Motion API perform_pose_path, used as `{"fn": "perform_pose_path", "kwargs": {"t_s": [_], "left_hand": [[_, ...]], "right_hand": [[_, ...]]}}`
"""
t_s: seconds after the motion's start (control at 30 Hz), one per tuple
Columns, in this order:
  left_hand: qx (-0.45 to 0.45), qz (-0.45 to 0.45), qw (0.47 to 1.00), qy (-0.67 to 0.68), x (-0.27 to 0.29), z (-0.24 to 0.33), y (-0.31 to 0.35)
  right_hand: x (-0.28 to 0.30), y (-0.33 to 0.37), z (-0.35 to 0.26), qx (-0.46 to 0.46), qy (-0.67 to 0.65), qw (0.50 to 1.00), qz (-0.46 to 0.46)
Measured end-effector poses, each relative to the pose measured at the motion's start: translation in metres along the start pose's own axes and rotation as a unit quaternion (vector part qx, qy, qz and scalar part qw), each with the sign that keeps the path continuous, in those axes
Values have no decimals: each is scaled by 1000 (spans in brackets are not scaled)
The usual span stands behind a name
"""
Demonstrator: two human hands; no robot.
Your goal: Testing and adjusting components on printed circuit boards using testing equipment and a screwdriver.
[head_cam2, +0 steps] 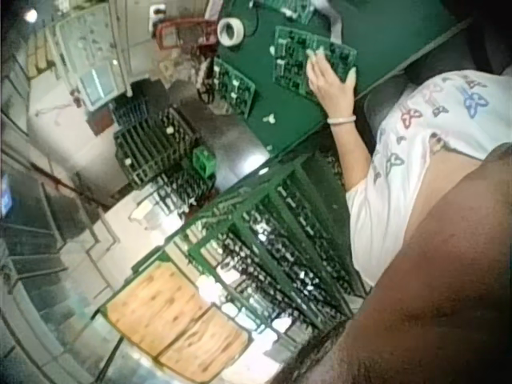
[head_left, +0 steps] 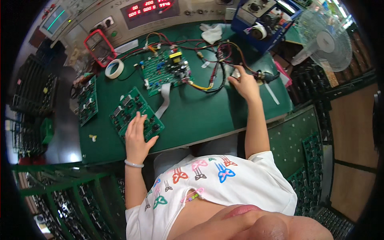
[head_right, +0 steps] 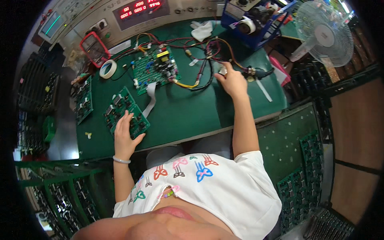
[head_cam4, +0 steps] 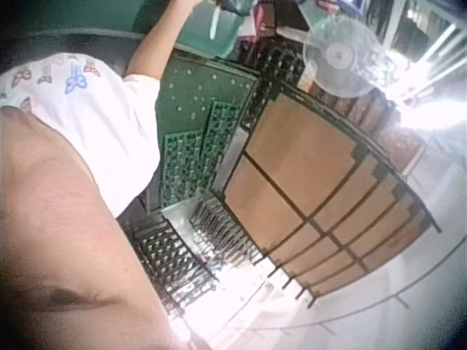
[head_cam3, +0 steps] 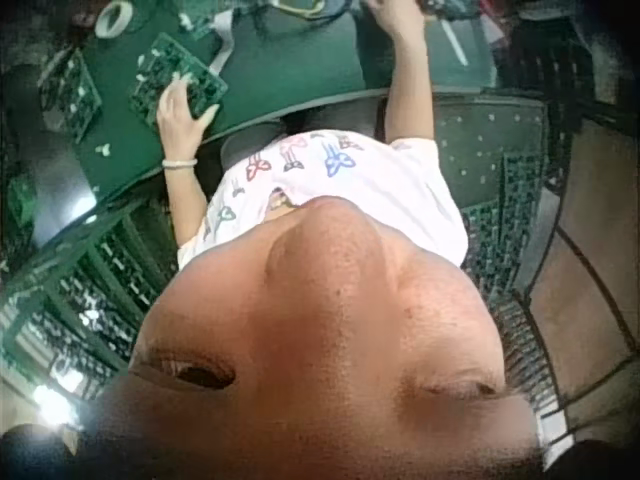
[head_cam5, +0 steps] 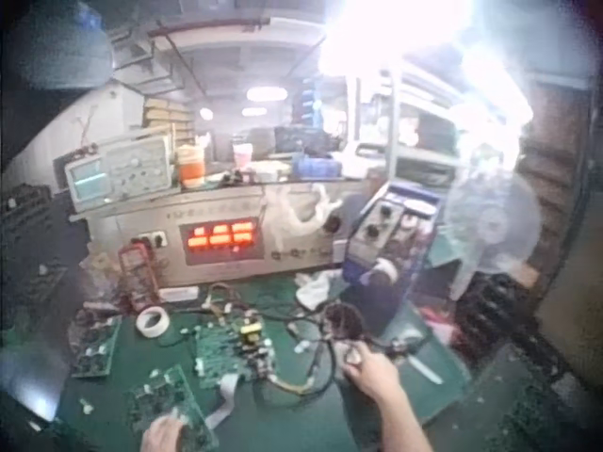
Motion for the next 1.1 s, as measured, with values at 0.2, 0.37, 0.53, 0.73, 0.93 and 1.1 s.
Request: {"fn": "perform_pose_path", "kwargs": {"t_s": [0.2,0.37,0.53,0.73,0.93,1.1], "left_hand": [[-4,63,997,35,21,-5,12],[81,125,988,34,29,-41,39],[105,229,959,128,26,-80,54],[116,362,902,203,23,-106,72],[118,416,895,111,27,-95,86],[123,397,895,166,21,-97,83]], "right_hand": [[-10,-1,1,32,-18,999,-11],[-7,2,-6,17,41,999,6],[4,40,-101,130,-69,989,26],[-50,104,-233,344,-270,859,-266],[-94,126,-262,451,-287,806,-255],[-95,139,-257,476,-242,819,-209]]}}
Point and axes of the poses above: each hand's wrist, its own y-axis away from the middle knuckle, its own x-axis out of the back of the hand, z = x × y, the point moved 8 cm from there along -y, towards the middle knuckle, and after that the axes turned 3 degrees about -z, right-handed, at the moved point
